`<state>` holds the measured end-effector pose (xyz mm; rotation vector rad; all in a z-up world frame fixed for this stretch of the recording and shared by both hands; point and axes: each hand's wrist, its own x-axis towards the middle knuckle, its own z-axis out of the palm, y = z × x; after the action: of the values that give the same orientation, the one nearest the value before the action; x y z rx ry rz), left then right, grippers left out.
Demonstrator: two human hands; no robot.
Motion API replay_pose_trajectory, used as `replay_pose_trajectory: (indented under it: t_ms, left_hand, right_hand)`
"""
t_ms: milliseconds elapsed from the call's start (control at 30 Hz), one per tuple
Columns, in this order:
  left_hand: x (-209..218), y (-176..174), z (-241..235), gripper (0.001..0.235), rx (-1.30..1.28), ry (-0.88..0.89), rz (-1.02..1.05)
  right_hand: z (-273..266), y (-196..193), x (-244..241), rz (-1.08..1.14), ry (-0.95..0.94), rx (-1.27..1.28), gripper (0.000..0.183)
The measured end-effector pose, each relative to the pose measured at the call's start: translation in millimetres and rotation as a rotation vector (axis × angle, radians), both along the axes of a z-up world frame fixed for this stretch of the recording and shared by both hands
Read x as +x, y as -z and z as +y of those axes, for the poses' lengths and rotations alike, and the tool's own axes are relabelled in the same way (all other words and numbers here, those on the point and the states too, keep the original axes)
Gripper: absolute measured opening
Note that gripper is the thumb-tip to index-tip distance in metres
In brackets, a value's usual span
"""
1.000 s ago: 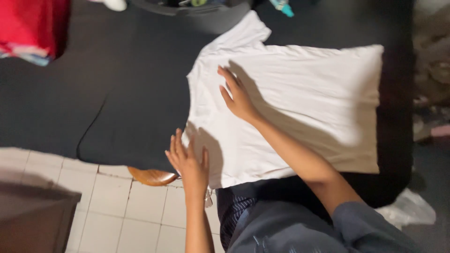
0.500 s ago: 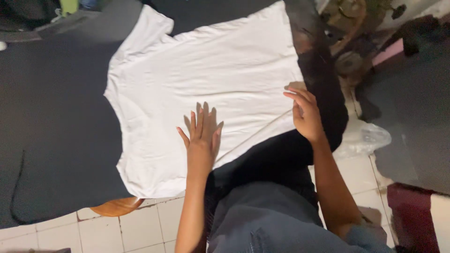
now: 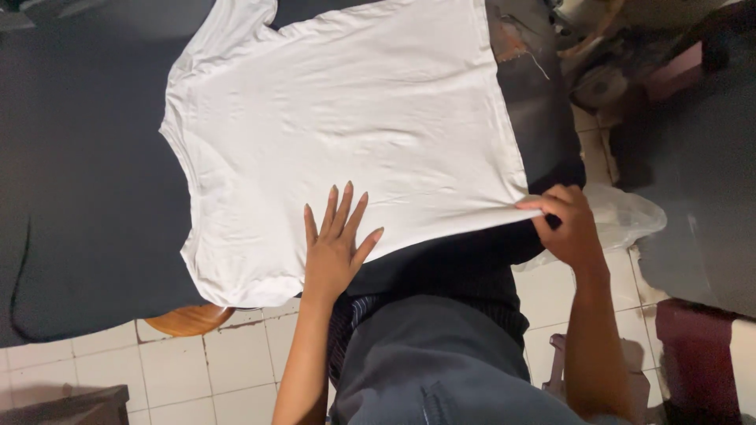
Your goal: The person folds a white t-shirt and an orange hoodie on a black table. They smooth out the garments, fold the sleeves and sides, and then fold them into compact rectangles.
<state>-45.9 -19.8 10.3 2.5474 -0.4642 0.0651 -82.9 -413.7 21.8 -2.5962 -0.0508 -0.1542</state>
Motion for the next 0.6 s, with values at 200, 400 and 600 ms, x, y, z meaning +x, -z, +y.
replay_pose_trajectory:
  t_ms: [200, 400, 600]
  left_hand:
    - [1, -13, -1, 0.077, 0.005, 0.051, 0.010]
    - [-17, -27, 10, 0.070, -0.110, 0.118, 0.095]
    - [-27, -36, 38, 0.039, -0.218, -0.021, 0.043]
  right_hand:
    - [11, 8, -9, -0.170, -0.070, 0.165, 0.036]
    - [3, 8, -2, -0.003, -0.068, 0.295, 0.028]
    - [-9, 7, -3, 0.000, -0.105, 0.351, 0.026]
